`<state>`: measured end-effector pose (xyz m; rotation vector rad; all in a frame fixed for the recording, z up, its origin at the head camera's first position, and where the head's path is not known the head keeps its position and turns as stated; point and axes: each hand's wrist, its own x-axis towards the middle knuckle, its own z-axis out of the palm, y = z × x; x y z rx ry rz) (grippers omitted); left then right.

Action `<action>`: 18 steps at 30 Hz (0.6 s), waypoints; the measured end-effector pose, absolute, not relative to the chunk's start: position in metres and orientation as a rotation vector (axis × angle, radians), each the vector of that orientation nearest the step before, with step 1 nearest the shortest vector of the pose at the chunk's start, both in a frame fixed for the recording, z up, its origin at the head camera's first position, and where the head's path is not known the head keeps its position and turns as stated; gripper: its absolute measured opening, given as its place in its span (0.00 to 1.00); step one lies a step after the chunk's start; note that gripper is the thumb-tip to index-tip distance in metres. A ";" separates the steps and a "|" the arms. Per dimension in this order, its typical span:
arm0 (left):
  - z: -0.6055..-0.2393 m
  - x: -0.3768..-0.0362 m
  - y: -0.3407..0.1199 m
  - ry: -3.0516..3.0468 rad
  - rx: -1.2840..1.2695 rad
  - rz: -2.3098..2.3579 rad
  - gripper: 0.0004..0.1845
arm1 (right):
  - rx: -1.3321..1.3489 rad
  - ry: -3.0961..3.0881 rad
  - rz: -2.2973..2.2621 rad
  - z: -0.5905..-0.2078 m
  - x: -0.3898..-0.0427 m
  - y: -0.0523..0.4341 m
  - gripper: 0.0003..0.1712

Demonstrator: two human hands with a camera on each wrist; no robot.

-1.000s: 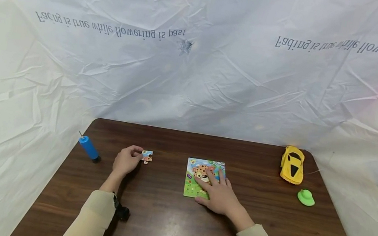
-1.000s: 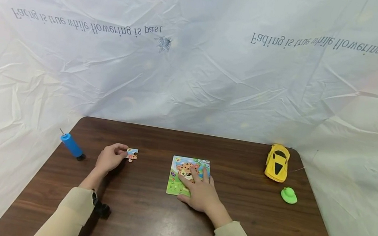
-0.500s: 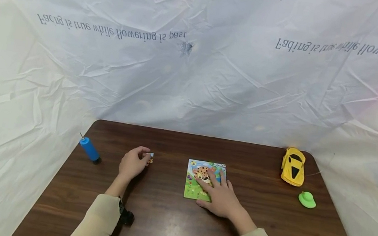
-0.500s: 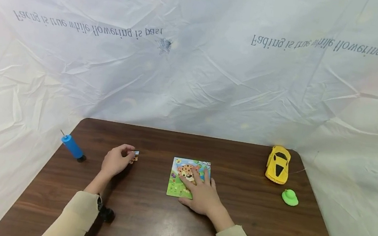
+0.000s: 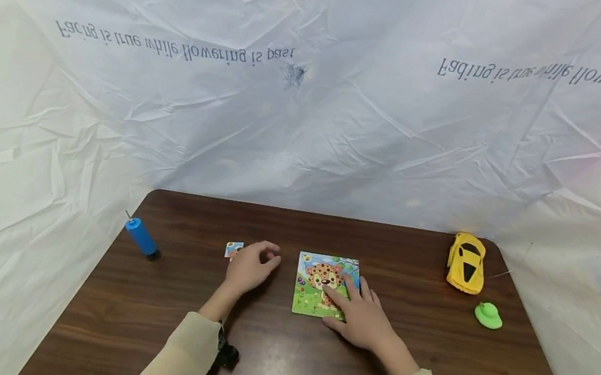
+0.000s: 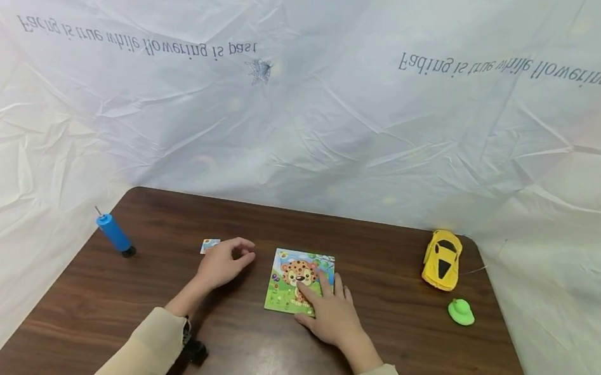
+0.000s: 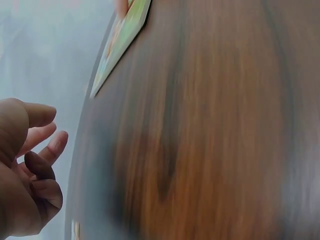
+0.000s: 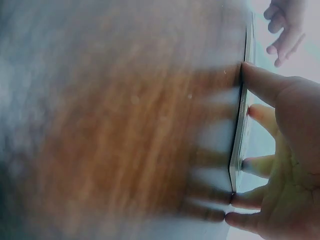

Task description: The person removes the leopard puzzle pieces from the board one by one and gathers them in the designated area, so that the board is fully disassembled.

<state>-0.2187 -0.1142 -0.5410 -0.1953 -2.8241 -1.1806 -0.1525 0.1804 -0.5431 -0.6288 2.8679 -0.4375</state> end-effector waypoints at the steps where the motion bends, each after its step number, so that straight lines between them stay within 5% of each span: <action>1: -0.542 -0.219 -0.109 -2.825 -0.211 -1.189 0.10 | -0.627 2.865 -0.443 -0.542 -0.152 0.180 0.37; 18: -0.552 -0.216 -0.044 -2.989 -0.324 -1.266 0.12 | -0.630 2.864 -0.352 -0.543 -0.153 0.179 0.36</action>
